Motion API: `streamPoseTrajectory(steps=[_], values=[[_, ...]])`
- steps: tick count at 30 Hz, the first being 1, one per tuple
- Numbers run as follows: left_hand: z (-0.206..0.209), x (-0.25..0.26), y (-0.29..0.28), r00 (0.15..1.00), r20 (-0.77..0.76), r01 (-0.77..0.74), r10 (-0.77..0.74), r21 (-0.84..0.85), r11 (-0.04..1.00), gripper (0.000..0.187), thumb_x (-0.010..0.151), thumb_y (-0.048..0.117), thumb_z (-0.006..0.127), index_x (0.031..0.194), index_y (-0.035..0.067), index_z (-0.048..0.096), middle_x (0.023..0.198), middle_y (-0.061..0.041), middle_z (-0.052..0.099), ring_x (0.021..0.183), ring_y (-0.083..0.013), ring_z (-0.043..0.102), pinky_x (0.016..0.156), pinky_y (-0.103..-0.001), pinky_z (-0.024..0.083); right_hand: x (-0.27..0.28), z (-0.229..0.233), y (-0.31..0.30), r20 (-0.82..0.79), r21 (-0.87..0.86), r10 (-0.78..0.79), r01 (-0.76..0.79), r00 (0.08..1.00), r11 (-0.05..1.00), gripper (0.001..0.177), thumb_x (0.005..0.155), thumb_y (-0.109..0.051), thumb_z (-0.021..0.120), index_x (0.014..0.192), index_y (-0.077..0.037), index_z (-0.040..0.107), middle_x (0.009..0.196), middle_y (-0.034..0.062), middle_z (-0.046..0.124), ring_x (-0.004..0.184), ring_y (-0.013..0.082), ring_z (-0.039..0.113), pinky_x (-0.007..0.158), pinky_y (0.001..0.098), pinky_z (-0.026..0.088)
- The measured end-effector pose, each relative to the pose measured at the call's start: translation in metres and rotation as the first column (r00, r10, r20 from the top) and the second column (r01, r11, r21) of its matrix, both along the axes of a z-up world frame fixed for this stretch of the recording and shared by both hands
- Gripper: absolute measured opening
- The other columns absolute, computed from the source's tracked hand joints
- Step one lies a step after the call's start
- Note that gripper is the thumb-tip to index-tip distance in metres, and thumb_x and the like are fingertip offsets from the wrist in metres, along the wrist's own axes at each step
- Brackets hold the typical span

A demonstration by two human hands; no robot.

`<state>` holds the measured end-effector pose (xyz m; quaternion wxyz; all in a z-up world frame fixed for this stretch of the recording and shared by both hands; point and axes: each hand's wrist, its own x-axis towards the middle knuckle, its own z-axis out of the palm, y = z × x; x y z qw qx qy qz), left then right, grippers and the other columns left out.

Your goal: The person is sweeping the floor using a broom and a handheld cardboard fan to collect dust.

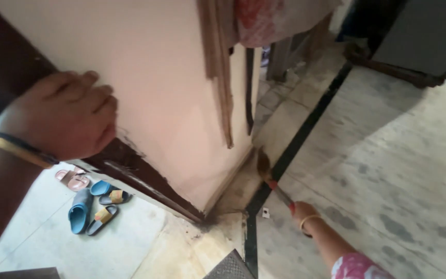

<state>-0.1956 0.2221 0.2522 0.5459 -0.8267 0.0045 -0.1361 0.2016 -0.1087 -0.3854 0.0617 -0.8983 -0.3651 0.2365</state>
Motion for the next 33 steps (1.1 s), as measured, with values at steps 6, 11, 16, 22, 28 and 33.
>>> streamPoseTrajectory(steps=[6, 11, 16, 22, 28, 33], values=[[-0.010, -0.001, 0.009, 0.997, 0.027, 0.076, -0.073, -0.103, 0.992, 0.035, 0.092, 0.044, 0.058, 0.094, 0.013, 0.075, 0.106, -0.003, 0.076, 0.113, -0.0213, 0.069, 0.104, -0.034, 0.045, -0.102, 0.058, 0.010, -0.037, -0.251, 0.107, -0.113, 0.994, 0.961, 0.021, 0.095, -0.025, 0.058, 0.108, -0.016, 0.071, 0.106, 0.0139, 0.074, 0.104, 0.0356, 0.071, 0.089, 0.0467, 0.058], [-0.012, 0.001, 0.013, 0.990, 0.068, 0.132, -0.123, -0.158, 0.979, 0.028, 0.088, 0.037, 0.058, 0.086, 0.013, 0.072, 0.092, -0.002, 0.073, 0.109, -0.0238, 0.068, 0.106, -0.035, 0.042, -0.165, 0.154, -0.015, -0.094, -0.207, 0.259, -0.273, 0.961, 0.940, 0.017, 0.093, -0.025, 0.060, 0.104, -0.019, 0.072, 0.104, 0.0123, 0.074, 0.103, 0.0354, 0.068, 0.089, 0.0477, 0.054], [-0.016, 0.001, 0.021, 0.978, 0.071, 0.204, -0.195, -0.158, 0.966, 0.025, 0.087, 0.034, 0.059, 0.083, 0.013, 0.071, 0.088, -0.004, 0.073, 0.104, -0.0256, 0.068, 0.105, -0.036, 0.042, -0.154, 0.195, -0.062, -0.132, -0.042, 0.126, -0.133, 0.983, 0.990, 0.026, 0.080, -0.021, 0.069, 0.106, -0.023, 0.077, 0.100, 0.0092, 0.077, 0.098, 0.0317, 0.072, 0.089, 0.0427, 0.056], [-0.014, 0.003, 0.019, 0.993, -0.021, 0.117, -0.120, -0.112, 0.987, 0.023, 0.089, 0.029, 0.059, 0.085, 0.013, 0.074, 0.091, -0.003, 0.074, 0.105, -0.0243, 0.067, 0.105, -0.037, 0.042, -0.175, 0.192, -0.199, -0.269, 0.222, -0.320, 0.382, 0.908, 0.897, 0.045, 0.075, -0.013, 0.074, 0.121, -0.018, 0.075, 0.089, 0.0075, 0.076, 0.079, 0.0232, 0.068, 0.073, 0.0380, 0.055], [-0.010, 0.002, 0.014, 0.998, -0.060, 0.009, -0.018, -0.147, 0.989, 0.024, 0.093, 0.033, 0.059, 0.086, 0.016, 0.076, 0.098, -0.001, 0.076, 0.108, -0.0212, 0.066, 0.108, -0.038, 0.043, -0.223, 0.127, -0.309, -0.494, 0.209, -0.740, 0.889, 0.456, 0.408, 0.040, 0.087, -0.017, 0.075, 0.127, -0.011, 0.073, 0.077, 0.0141, 0.068, 0.053, 0.0199, 0.054, 0.046, 0.0367, 0.043], [-0.013, 0.005, 0.018, 0.999, 0.020, 0.036, -0.033, -0.188, 0.982, 0.028, 0.089, 0.040, 0.058, 0.085, 0.019, 0.076, 0.095, 0.001, 0.077, 0.108, -0.0179, 0.067, 0.110, -0.036, 0.042, -0.215, 0.017, -0.377, -0.563, 0.230, -0.810, 0.972, 0.163, 0.036, 0.036, 0.095, -0.029, 0.076, 0.110, 0.003, 0.074, 0.074, 0.0138, 0.070, 0.049, 0.0206, 0.053, 0.041, 0.0364, 0.040]])
